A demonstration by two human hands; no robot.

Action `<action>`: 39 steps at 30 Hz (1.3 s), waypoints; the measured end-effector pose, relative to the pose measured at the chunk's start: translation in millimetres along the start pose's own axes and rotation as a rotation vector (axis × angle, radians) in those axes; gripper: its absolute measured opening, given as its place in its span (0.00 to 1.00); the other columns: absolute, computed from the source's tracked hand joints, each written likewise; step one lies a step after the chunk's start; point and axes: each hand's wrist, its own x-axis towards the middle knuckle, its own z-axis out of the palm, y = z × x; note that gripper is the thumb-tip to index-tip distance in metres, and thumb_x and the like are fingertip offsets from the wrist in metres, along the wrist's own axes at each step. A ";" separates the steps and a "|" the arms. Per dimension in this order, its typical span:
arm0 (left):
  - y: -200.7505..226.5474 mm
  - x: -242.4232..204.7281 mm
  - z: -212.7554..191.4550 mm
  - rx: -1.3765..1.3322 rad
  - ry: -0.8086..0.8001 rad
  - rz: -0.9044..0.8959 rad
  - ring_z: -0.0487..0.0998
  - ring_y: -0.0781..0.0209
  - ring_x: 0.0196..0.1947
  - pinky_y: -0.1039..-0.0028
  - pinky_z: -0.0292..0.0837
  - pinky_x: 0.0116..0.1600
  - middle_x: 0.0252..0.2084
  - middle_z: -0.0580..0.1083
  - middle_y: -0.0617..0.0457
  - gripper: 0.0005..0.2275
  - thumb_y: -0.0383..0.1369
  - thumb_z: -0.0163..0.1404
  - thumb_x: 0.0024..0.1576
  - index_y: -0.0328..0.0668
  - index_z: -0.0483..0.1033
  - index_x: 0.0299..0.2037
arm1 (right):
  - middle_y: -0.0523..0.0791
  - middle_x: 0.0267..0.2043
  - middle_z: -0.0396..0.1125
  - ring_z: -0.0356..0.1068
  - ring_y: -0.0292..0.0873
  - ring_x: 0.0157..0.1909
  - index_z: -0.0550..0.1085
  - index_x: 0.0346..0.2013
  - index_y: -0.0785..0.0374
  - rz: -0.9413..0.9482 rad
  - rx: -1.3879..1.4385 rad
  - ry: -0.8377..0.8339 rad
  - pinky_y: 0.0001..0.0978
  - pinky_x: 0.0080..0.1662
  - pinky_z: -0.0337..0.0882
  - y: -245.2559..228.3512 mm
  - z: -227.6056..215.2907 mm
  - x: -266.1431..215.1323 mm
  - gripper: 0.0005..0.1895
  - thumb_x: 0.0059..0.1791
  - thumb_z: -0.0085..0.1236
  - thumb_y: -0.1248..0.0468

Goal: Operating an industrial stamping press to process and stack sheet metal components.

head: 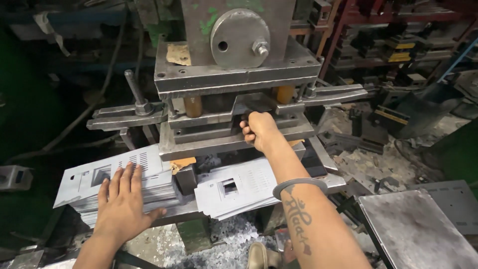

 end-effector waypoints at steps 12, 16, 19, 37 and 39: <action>-0.1 2.3 4.3 0.021 0.000 -0.008 0.38 0.48 0.76 0.52 0.33 0.73 0.78 0.43 0.45 0.58 0.67 0.54 0.41 0.42 0.39 0.75 | 0.46 0.25 0.65 0.56 0.34 0.19 0.69 0.30 0.68 -0.039 0.014 0.010 0.26 0.18 0.49 4.1 0.1 3.7 0.09 0.50 0.38 0.72; -1.1 1.8 6.9 0.007 0.011 -0.006 0.39 0.48 0.76 0.53 0.33 0.74 0.78 0.44 0.45 0.57 0.67 0.54 0.42 0.42 0.39 0.76 | 0.48 0.26 0.66 0.57 0.35 0.19 0.69 0.31 0.68 -0.043 -0.011 0.044 0.26 0.18 0.50 1.1 4.8 -5.1 0.10 0.49 0.35 0.73; -0.4 2.0 7.1 0.004 0.028 -0.010 0.40 0.49 0.76 0.53 0.33 0.75 0.78 0.44 0.46 0.57 0.67 0.53 0.42 0.42 0.39 0.76 | 0.47 0.26 0.66 0.57 0.35 0.20 0.69 0.31 0.67 -0.051 -0.006 0.061 0.26 0.19 0.50 -2.9 9.9 -8.1 0.11 0.50 0.35 0.73; -4.8 -2.0 12.7 -0.009 0.070 0.008 0.43 0.50 0.76 0.54 0.36 0.75 0.75 0.47 0.48 0.47 0.60 0.52 0.49 0.44 0.45 0.75 | 0.48 0.26 0.68 0.61 0.37 0.21 0.70 0.32 0.66 -0.213 0.312 0.044 0.29 0.24 0.62 136.8 -47.0 -174.3 0.09 0.52 0.53 0.63; -5.5 -1.7 13.4 -0.017 0.113 0.016 0.44 0.51 0.76 0.55 0.38 0.75 0.75 0.49 0.49 0.45 0.56 0.52 0.50 0.45 0.47 0.75 | 0.48 0.26 0.68 0.61 0.37 0.20 0.70 0.32 0.66 -0.190 0.302 0.063 0.30 0.23 0.62 146.8 -60.2 -170.5 0.10 0.52 0.53 0.62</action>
